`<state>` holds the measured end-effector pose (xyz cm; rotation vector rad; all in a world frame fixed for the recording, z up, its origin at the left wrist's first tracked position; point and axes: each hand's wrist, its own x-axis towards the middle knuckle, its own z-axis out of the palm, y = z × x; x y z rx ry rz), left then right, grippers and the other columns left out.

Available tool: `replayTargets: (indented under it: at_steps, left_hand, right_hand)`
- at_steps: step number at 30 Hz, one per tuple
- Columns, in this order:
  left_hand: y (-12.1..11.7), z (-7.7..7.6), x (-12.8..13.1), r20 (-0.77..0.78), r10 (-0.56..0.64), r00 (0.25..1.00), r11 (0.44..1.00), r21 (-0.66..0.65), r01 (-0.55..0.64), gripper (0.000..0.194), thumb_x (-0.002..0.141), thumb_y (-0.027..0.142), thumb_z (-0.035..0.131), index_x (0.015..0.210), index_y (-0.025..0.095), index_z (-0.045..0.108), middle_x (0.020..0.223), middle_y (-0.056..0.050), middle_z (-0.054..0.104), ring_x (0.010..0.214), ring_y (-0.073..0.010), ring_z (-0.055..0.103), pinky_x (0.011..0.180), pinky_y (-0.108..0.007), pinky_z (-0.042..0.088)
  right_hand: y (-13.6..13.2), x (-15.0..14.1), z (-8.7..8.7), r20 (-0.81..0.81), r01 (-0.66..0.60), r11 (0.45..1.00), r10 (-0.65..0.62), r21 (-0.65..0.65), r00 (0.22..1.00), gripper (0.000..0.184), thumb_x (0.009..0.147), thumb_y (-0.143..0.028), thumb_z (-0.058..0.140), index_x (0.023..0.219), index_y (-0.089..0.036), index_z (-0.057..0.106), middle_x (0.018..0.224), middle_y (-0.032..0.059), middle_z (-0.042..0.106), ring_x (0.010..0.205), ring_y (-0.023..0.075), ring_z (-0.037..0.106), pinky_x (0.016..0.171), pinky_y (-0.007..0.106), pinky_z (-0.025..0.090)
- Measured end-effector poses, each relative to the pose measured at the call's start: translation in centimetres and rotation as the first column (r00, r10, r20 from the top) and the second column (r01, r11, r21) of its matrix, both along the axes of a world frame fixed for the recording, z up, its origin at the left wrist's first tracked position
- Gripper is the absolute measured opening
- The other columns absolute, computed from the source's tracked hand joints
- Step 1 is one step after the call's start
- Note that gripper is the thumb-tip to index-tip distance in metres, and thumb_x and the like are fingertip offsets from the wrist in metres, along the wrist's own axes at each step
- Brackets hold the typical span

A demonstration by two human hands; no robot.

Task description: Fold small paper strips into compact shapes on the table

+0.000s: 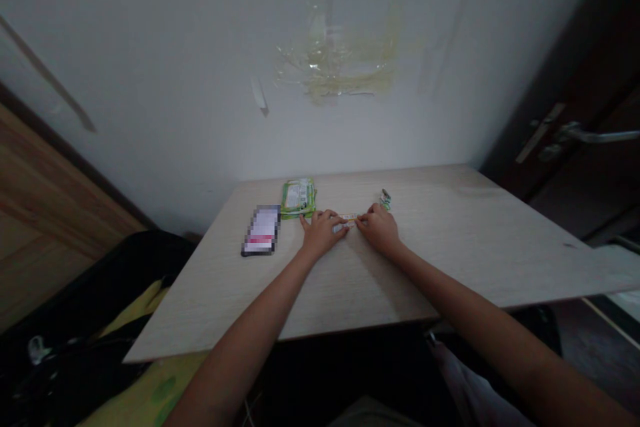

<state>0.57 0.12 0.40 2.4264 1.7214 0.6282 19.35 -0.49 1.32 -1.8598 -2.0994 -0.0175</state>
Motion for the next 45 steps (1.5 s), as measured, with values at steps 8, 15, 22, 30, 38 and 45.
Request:
replayTargets:
  at_steps: [8,15,22,30,38,45]
  left_hand:
    - [-0.05,-0.02,0.03,-0.014,0.002,1.0,1.0,0.008,-0.002,0.032,0.089,0.058,0.057,0.114,0.043,0.07,0.127,0.0,0.062,0.124,-0.031,0.044,0.11,-0.074,0.008]
    - [-0.12,0.1,0.01,-0.012,-0.006,1.0,1.0,-0.002,0.006,0.033,0.089,0.058,0.057,0.115,0.042,0.069,0.129,0.0,0.062,0.125,-0.0304,0.044,0.11,-0.075,0.008]
    - [-0.13,0.0,-0.01,-0.028,0.003,1.0,1.0,0.001,-0.003,0.033,0.09,0.057,0.055,0.116,0.043,0.069,0.129,-0.001,0.061,0.125,-0.0307,0.044,0.111,-0.075,0.006]
    - [-0.03,0.08,-0.04,-0.017,-0.001,1.0,1.0,-0.012,0.001,0.032,0.092,0.058,0.052,0.115,0.045,0.069,0.13,0.0,0.061,0.126,-0.0296,0.044,0.11,-0.076,0.002]
    - [0.1,0.12,-0.14,-0.016,0.005,1.0,0.999,-0.045,-0.006,0.029,0.094,0.055,0.05,0.115,0.047,0.069,0.131,0.001,0.061,0.127,-0.0289,0.044,0.11,-0.078,0.003]
    - [0.19,0.18,-0.21,-0.008,0.001,1.0,0.998,-0.066,-0.002,0.029,0.093,0.054,0.051,0.115,0.047,0.069,0.132,0.001,0.06,0.127,-0.0291,0.043,0.111,-0.076,0.001]
  right_hand:
    - [-0.17,-0.41,-0.32,-0.071,0.074,0.997,-0.073,0.017,0.995,0.034,0.094,-0.045,0.054,0.111,-0.026,0.076,0.115,0.0116,0.061,0.111,0.0251,0.053,0.092,0.035,0.04]
    - [0.03,-0.42,-0.36,-0.085,0.08,0.997,-0.078,0.02,0.993,0.033,0.092,-0.045,0.056,0.109,-0.025,0.076,0.116,0.012,0.061,0.113,0.0258,0.053,0.092,0.036,0.04]
    - [-0.1,-0.47,0.05,-0.089,0.072,0.997,-0.072,0.002,0.993,0.035,0.09,-0.047,0.058,0.11,-0.024,0.075,0.116,0.0124,0.061,0.112,0.0269,0.053,0.092,0.038,0.041]
    - [-0.27,-0.6,-0.08,-0.08,0.071,0.997,-0.071,-0.006,0.994,0.041,0.089,-0.052,0.058,0.112,-0.022,0.073,0.12,0.013,0.059,0.117,0.0278,0.051,0.096,0.04,0.04]
    - [-0.49,-0.7,-0.21,-0.08,0.065,0.998,-0.062,0.024,0.995,0.046,0.086,-0.056,0.06,0.111,-0.02,0.072,0.119,0.0135,0.059,0.115,0.028,0.051,0.095,0.041,0.041]
    - [-0.67,-0.7,-0.46,-0.074,0.052,0.998,-0.049,0.027,0.996,0.047,0.083,-0.055,0.063,0.113,-0.019,0.07,0.121,0.0144,0.058,0.115,0.0291,0.051,0.096,0.041,0.04]
